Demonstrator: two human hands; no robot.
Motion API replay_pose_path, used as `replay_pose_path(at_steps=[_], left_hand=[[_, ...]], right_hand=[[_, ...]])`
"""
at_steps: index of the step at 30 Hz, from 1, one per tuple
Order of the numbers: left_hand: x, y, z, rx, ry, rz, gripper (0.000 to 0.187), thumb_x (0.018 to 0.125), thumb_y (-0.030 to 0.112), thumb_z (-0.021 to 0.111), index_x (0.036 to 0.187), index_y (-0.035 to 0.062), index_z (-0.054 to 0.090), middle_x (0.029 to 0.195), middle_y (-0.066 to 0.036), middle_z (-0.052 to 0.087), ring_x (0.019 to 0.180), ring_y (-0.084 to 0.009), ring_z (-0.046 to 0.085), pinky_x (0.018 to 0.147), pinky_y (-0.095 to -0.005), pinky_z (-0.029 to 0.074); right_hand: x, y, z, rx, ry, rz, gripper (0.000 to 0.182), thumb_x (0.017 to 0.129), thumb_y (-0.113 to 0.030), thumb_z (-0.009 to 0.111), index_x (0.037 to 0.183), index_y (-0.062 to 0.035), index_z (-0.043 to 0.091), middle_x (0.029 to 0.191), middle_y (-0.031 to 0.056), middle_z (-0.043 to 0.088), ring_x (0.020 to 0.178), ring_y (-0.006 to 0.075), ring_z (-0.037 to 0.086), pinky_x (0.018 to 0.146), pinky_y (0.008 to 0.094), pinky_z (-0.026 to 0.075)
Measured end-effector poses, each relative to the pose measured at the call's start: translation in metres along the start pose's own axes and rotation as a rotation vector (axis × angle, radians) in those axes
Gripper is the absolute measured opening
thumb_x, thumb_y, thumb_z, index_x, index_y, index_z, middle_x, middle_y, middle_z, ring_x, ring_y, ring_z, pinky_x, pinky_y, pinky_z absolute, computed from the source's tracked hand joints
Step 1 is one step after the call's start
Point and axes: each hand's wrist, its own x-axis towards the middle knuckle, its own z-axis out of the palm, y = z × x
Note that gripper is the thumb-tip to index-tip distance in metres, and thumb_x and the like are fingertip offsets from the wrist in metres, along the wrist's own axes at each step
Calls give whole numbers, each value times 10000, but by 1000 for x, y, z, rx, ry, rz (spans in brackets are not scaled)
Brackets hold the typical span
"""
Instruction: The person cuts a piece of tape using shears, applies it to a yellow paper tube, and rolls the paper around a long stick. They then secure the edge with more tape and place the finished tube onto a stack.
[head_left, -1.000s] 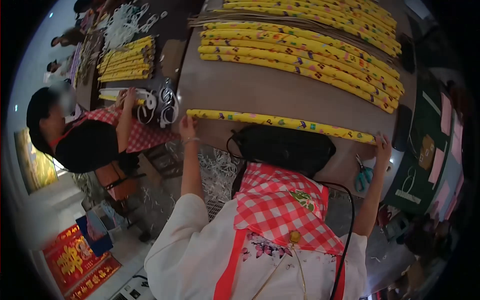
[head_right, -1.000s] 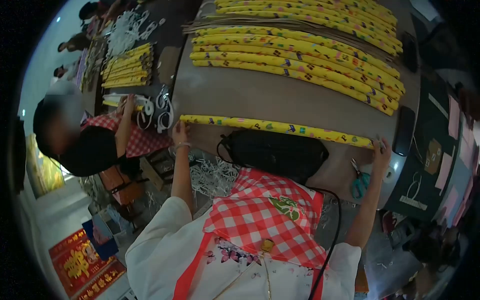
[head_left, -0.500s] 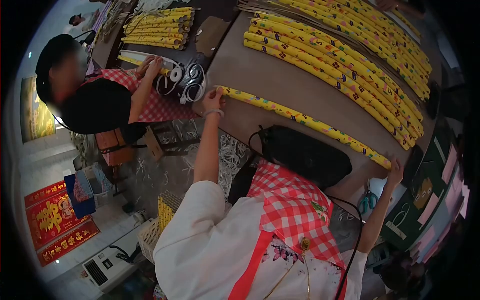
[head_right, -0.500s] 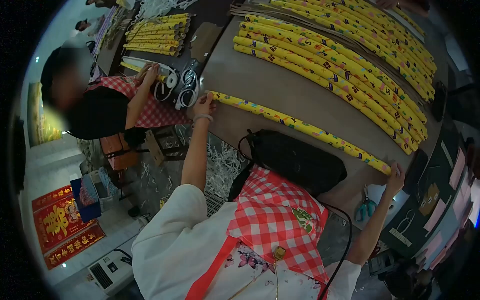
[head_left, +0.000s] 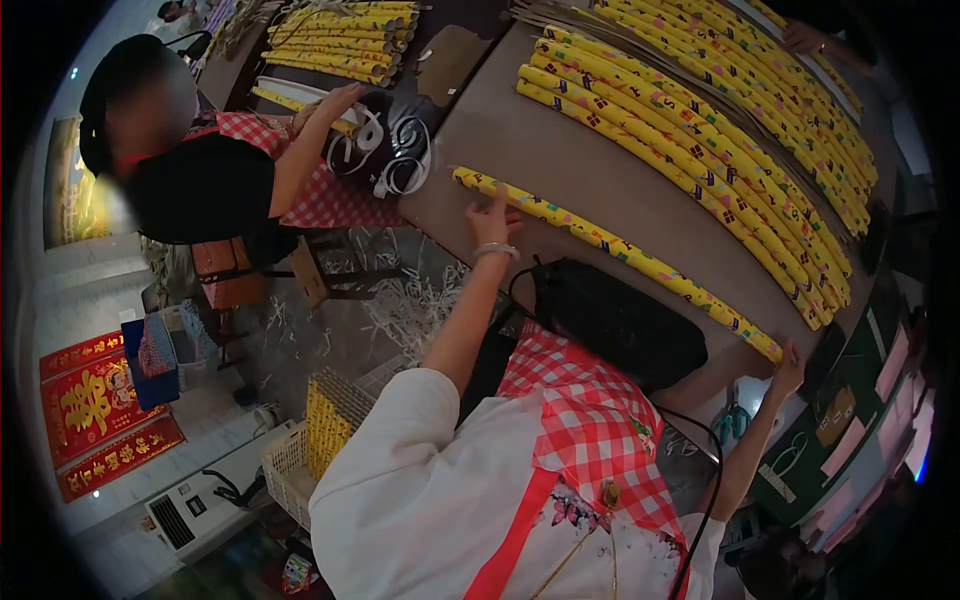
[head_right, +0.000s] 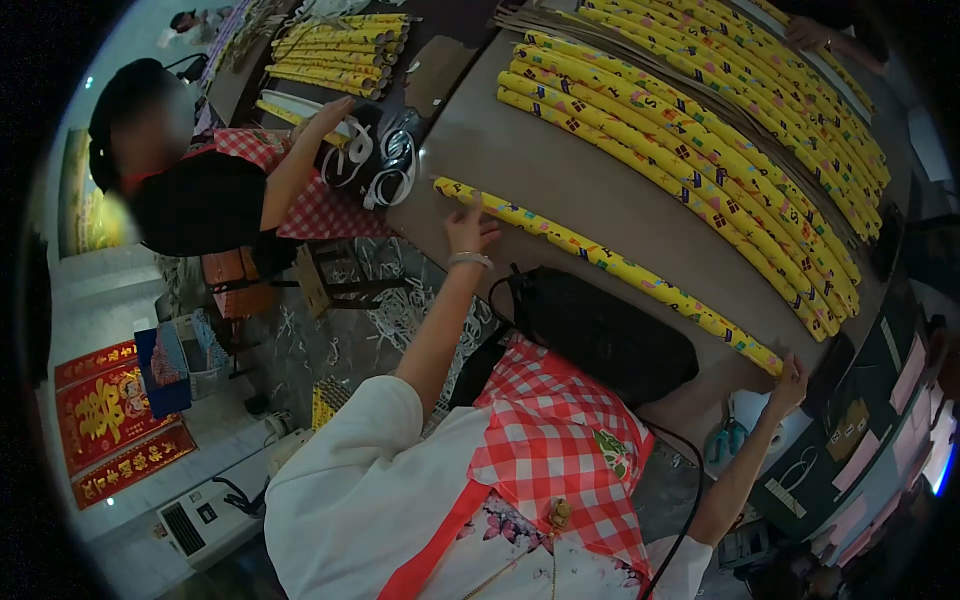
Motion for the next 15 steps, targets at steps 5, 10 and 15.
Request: replay_pose_path(at_steps=[5,10,15], left_hand=[[-11,-10,23,207,89,122,778,699,269,790,1231,-12,297,1018,-139,505,778,-229,601,562,-318,561],[0,-11,16,105,-30,104,751,712,224,780,1231,25,275,1055,-151,502,815,-235,602,589,-341,578],[-6,5,15,22,5,-62,557,793,166,694,1172,57,301,1020,-151,533,676,-240,623,465,-347,556]], right_hand=[[-8,-16,-5,-175,3,-27,465,809,-413,647,1082,-37,636,930,133,667,857,200,624,727,307,488],[-10,-12,-2,-150,51,-41,436,814,-412,641,1036,-36,654,912,114,668,807,189,627,699,295,488],[-15,-16,-4,-182,65,-114,461,818,-417,635,1062,-25,635,936,125,661,825,210,628,719,307,489]])
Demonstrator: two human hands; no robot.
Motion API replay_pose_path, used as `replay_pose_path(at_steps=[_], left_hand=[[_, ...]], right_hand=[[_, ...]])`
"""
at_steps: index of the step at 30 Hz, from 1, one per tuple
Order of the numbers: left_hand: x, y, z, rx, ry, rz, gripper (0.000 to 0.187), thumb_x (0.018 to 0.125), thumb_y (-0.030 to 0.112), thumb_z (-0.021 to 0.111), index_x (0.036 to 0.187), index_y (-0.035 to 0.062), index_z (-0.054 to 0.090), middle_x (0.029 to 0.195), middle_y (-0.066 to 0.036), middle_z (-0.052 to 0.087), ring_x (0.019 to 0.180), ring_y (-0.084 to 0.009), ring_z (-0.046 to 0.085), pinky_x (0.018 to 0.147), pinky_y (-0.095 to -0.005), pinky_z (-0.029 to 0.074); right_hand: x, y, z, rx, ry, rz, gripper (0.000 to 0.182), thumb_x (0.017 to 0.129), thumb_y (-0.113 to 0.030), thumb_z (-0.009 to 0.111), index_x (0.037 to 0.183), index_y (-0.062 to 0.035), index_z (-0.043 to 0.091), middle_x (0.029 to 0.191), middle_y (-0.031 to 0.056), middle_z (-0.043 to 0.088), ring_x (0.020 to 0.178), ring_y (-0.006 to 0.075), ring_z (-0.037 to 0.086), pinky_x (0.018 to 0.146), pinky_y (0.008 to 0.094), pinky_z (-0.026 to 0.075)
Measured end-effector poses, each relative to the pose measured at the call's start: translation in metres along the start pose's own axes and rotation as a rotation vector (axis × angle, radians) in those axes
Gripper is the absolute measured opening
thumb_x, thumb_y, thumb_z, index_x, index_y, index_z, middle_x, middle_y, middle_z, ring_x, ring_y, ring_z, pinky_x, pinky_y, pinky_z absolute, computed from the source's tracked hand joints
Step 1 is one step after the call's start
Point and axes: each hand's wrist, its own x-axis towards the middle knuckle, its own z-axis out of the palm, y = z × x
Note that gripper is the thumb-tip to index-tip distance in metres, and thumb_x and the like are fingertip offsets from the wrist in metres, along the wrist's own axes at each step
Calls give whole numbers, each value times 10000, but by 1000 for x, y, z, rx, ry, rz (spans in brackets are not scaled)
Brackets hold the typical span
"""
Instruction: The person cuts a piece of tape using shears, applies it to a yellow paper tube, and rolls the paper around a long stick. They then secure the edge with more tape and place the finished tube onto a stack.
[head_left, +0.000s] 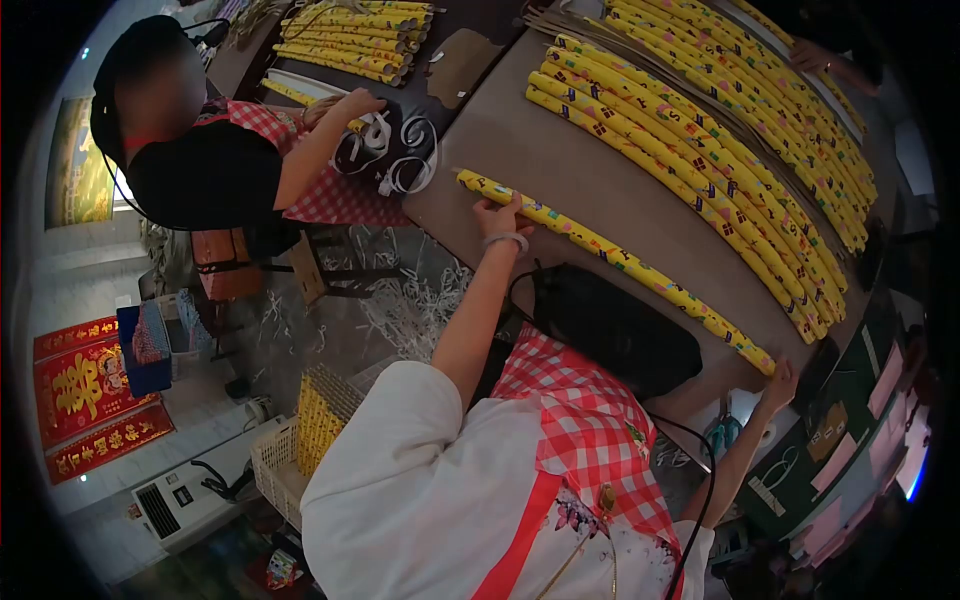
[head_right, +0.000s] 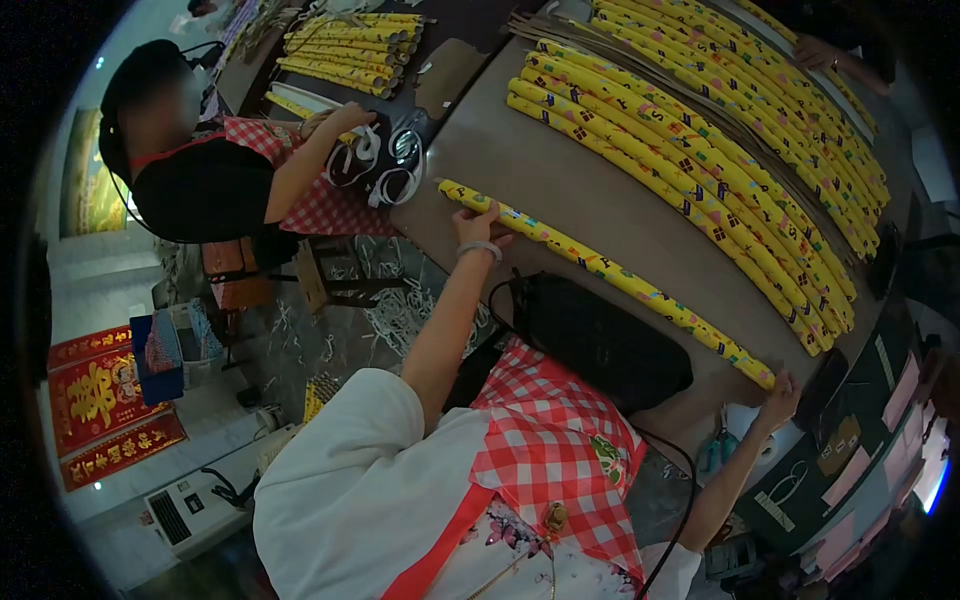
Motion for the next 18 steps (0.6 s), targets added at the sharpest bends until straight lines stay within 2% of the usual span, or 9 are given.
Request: replay_pose_path(at_steps=[5,9,11,12,14,16,18], left_hand=[[-2,7,0,53,-9,-17,455,827,199,654,1096,53,317,912,-141,557,522,-227,596,381,-323,498],[-4,11,2,153,19,13,395,854,211,614,1050,35,320,778,-122,562,467,-209,577,337,-310,452],[0,7,1,178,16,32,392,853,215,614,1044,31,326,758,-117,565,449,-208,572,327,-308,443],[2,6,1,204,15,52,388,853,219,614,1037,26,332,738,-112,567,431,-207,566,316,-306,433],[-4,10,-1,238,-4,81,377,853,233,616,1018,22,350,740,-112,575,418,-207,564,312,-305,428],[-4,11,-2,271,-25,109,369,854,247,617,999,18,367,743,-113,582,406,-208,563,308,-305,424],[3,7,-5,260,-54,103,441,853,338,604,1022,12,361,791,-131,592,425,-225,585,308,-306,433]], right_hand=[[7,30,12,261,-21,-24,492,835,-417,617,1087,4,584,961,139,659,898,211,631,759,304,487],[-3,2,3,170,-12,46,489,832,-406,627,1082,11,577,944,151,656,880,207,629,757,302,487],[5,19,8,118,0,-85,497,825,-402,639,1084,16,570,925,168,653,854,210,629,725,299,490],[3,14,7,119,1,-86,497,825,-402,639,1084,16,570,925,168,653,854,210,629,725,299,490],[-3,-2,2,117,-7,41,504,821,-410,641,1102,3,572,914,171,651,820,212,629,699,302,487],[-4,-3,3,109,-2,42,507,820,-413,643,1108,-2,573,919,168,651,815,212,629,694,300,486],[-5,-3,3,102,1,42,509,819,-415,645,1114,-6,574,924,166,650,810,212,629,690,299,484]])
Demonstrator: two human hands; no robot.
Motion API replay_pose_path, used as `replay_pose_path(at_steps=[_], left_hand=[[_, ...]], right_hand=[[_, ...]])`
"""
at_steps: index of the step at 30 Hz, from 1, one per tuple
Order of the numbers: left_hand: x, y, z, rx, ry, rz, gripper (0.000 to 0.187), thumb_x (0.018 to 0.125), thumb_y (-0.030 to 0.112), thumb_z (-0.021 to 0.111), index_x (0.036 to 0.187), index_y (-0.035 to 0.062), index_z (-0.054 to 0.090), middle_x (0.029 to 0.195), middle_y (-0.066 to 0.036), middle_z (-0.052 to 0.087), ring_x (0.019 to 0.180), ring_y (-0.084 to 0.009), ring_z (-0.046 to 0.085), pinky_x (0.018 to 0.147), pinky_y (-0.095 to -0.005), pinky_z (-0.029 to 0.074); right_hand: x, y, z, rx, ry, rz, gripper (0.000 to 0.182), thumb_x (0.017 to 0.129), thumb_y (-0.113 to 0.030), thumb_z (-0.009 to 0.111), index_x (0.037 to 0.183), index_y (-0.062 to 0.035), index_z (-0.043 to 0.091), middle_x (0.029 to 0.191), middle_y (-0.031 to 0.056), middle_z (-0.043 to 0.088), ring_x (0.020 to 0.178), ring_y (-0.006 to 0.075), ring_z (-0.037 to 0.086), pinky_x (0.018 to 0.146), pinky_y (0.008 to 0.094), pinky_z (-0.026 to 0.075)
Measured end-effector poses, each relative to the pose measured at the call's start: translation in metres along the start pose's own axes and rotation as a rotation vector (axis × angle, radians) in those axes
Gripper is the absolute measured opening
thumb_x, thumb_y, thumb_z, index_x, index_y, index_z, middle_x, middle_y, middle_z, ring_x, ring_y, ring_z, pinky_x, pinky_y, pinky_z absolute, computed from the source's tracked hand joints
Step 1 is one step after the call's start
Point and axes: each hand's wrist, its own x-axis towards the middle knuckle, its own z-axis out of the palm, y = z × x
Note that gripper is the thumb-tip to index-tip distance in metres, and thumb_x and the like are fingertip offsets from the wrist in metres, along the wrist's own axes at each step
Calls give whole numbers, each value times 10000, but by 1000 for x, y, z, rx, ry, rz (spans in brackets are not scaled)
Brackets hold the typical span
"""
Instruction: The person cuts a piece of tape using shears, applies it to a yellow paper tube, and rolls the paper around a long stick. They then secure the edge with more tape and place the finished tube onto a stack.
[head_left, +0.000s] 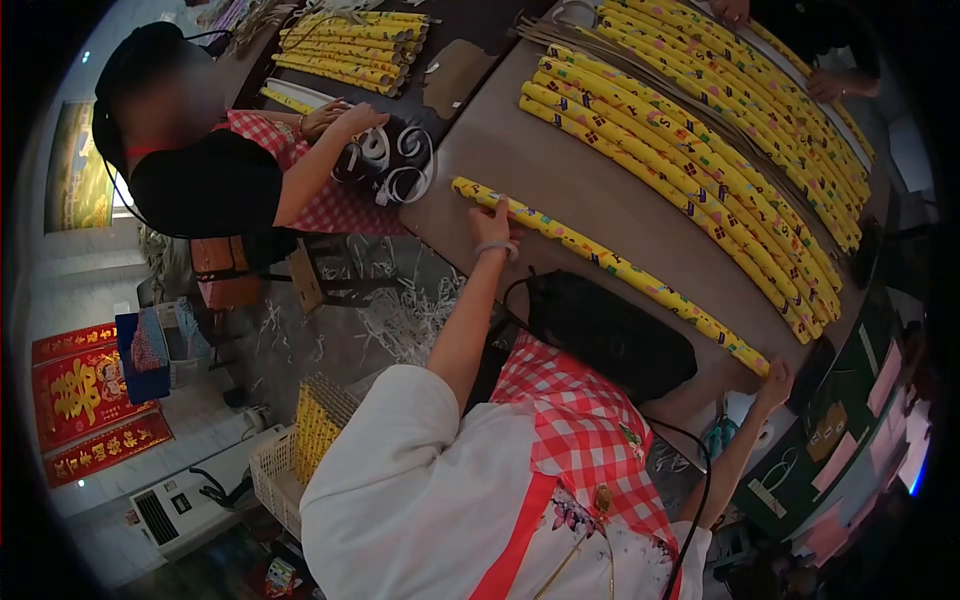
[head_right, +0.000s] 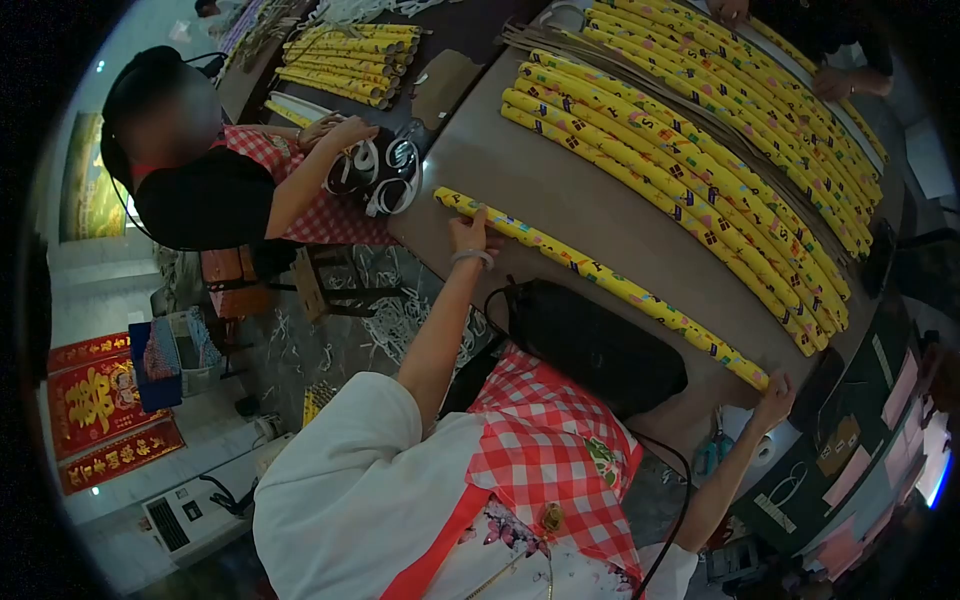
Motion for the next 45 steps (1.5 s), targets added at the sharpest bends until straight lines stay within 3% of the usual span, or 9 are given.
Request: replay_pose_path(at_steps=[13,20,23,30,32,35,37,44,45], left_hand=[[28,-10,-9,-231,-57,-155,441,932,488,367,980,54,427,733,-77,576,447,-241,595,362,-323,456],[-5,-25,51,-682,-64,-217,597,891,595,370,1216,94,355,923,-127,543,758,-260,596,715,-453,529],[-8,-24,76,-941,-114,-140,611,879,627,356,1189,99,364,921,-120,539,683,-254,583,671,-438,528],[-91,95,91,-1133,-235,-57,579,878,638,345,949,69,426,722,-75,525,511,-190,536,510,-343,478],[-118,137,89,-1086,-340,174,563,893,627,313,869,75,419,653,-39,498,480,-157,519,463,-286,446],[-159,170,94,-1057,-369,263,558,897,612,329,1002,78,454,696,-18,525,492,-101,517,403,-221,399],[-180,175,102,-973,-364,253,653,889,618,341,1261,85,400,817,-20,560,496,-69,516,374,-174,363],[-229,146,119,-766,-463,302,611,921,585,276,1396,202,235,880,-38,516,523,-111,513,421,-242,436],[-230,138,112,-735,-630,244,723,912,610,253,1450,138,150,1297,-74,439,837,-68,553,541,-202,462]], right_hand=[[-13,-26,-8,147,-109,187,468,817,-342,671,1138,-18,566,908,106,648,789,163,609,665,261,467],[-23,-70,-60,348,-191,198,428,839,-190,647,1204,-9,514,980,89,615,858,143,580,701,213,434],[-13,-53,-67,367,-139,-39,442,850,-204,637,1220,-5,500,976,67,610,766,124,567,636,214,431],[-16,-75,-80,42,-340,219,399,897,-355,551,1110,-19,583,828,74,626,736,165,583,642,284,434],[-20,-91,-81,-538,-201,-107,386,908,-365,523,1102,-37,584,860,104,617,728,229,588,651,337,448],[-27,-159,-88,-666,43,-462,323,919,-320,513,1091,-57,585,940,129,596,802,266,603,695,359,465],[-41,-250,-93,-139,-221,-481,299,935,-304,497,1095,-67,582,1027,113,581,876,254,596,750,357,474],[-90,-425,1,691,-937,-707,409,965,-364,419,1229,-69,520,1132,94,582,1097,176,532,893,307,421],[-95,-435,14,751,-1037,-678,445,965,-383,407,1262,-64,497,1141,106,578,1111,175,526,900,309,415]])
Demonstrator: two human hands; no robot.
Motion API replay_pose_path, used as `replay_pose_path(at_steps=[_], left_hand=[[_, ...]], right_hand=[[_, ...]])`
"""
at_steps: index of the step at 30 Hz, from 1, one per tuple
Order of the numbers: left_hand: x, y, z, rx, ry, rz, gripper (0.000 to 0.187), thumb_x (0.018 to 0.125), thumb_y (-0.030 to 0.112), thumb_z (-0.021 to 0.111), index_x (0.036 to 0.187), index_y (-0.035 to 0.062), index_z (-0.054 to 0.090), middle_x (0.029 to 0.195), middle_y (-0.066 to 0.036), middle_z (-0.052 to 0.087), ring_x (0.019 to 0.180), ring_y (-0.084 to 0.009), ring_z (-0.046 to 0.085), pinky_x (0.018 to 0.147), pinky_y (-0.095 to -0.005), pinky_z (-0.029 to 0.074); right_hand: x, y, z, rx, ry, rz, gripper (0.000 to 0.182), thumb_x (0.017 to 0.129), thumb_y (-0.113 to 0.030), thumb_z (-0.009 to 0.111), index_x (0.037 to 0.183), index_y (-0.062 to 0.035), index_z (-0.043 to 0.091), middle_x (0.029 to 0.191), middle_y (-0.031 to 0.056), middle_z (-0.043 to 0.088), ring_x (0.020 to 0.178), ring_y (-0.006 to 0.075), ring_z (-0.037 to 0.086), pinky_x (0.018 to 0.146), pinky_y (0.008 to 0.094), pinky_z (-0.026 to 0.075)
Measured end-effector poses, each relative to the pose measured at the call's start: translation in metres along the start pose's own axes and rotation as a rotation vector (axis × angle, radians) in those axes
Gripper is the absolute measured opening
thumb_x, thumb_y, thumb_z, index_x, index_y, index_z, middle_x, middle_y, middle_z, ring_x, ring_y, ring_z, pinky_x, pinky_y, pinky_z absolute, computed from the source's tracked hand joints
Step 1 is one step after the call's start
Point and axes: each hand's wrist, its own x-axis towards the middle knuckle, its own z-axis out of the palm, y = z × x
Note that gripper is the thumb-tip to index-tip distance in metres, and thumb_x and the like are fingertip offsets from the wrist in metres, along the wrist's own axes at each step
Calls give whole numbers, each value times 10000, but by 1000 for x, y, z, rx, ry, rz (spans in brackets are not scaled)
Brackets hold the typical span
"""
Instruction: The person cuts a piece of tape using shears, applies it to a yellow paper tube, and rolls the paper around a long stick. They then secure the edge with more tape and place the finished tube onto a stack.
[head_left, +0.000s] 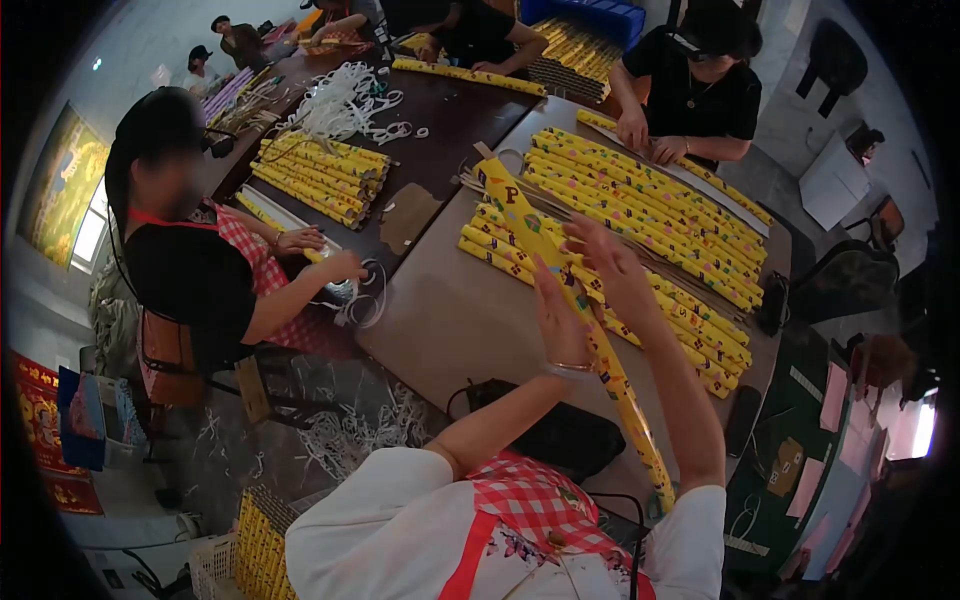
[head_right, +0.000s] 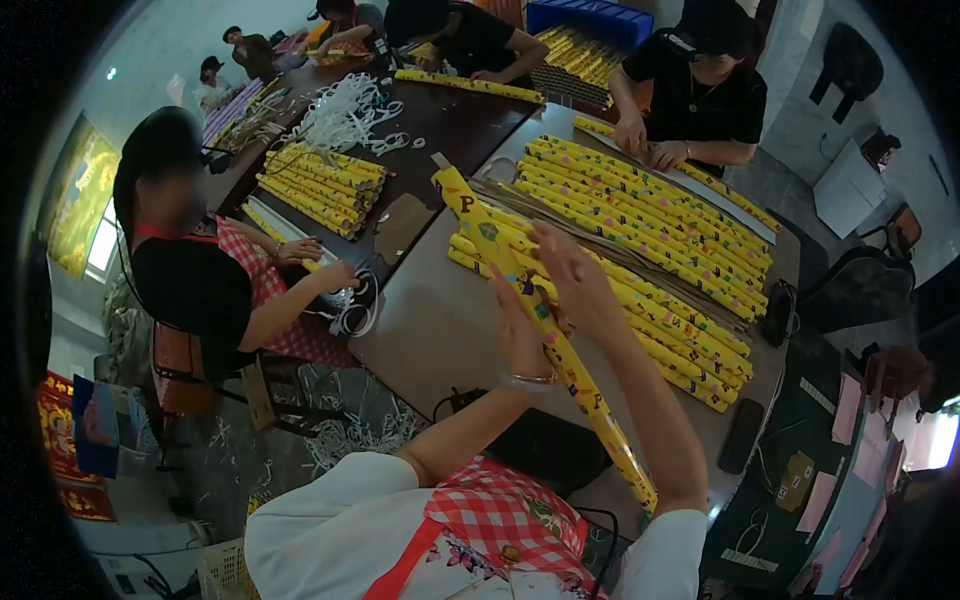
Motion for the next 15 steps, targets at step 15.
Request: replay_pose_path(at_steps=[15], left_hand=[[-2,-9,-11,65,7,203,593,986,443,222,1394,13,230,1341,-112,373,1204,-190,411,991,-286,340]], right_hand=[[1,-8,31,-89,-142,0,431,970,-327,409,1181,28,532,1006,84,648,871,120,580,781,259,450]])
